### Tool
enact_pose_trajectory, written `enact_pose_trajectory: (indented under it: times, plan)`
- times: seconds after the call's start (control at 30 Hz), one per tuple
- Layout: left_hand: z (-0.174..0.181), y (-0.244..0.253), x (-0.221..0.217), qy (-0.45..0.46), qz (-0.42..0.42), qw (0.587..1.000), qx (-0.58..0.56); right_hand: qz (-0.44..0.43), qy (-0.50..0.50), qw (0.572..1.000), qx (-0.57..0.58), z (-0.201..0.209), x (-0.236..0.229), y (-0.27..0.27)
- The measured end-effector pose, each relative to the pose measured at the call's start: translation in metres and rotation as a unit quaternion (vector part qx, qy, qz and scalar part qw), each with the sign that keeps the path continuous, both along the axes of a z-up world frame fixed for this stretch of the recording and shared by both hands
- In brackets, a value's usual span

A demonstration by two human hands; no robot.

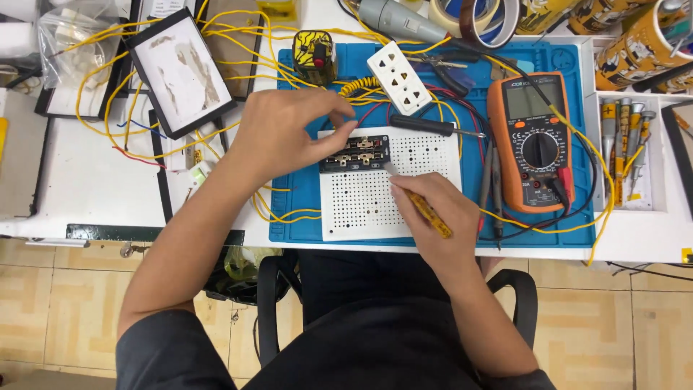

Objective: The person assembles a power strip by inserting a circuit board into a white plastic housing on a breadboard. They use a pencil to push components into place and a black tool to press down on the assembly, ensuring the parts fit securely.

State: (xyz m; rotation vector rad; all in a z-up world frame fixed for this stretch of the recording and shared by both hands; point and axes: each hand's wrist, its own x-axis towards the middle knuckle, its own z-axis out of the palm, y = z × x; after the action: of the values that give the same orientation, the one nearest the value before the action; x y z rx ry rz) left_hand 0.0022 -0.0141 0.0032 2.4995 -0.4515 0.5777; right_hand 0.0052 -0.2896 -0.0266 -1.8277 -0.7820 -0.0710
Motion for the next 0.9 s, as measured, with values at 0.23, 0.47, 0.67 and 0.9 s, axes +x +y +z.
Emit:
enact_pose_trajectory:
  times: [0.23,0.47,0.67,0.9]
  plan:
    - [0.007,-0.001,-0.013,0.083,-0.015,0.996,-0.018,0.075,0.074,0.993,0.047,0.002,0.01,-0.023]
    - [-0.033,0.0,-0.015,0.037,0.014,0.986,0.164,0.255,0.418,0.837,0.244,-0.005,0.0,-0.068]
    - [-0.039,-0.003,-0.016,0.034,0.005,0.988,0.148,0.003,0.242,0.967,-0.081,0.015,-0.01,-0.041]
    - [-0.04,-0.003,-0.018,0.012,-0.023,0.989,0.143,0.009,0.004,0.975,-0.222,0.016,0.001,-0.022]
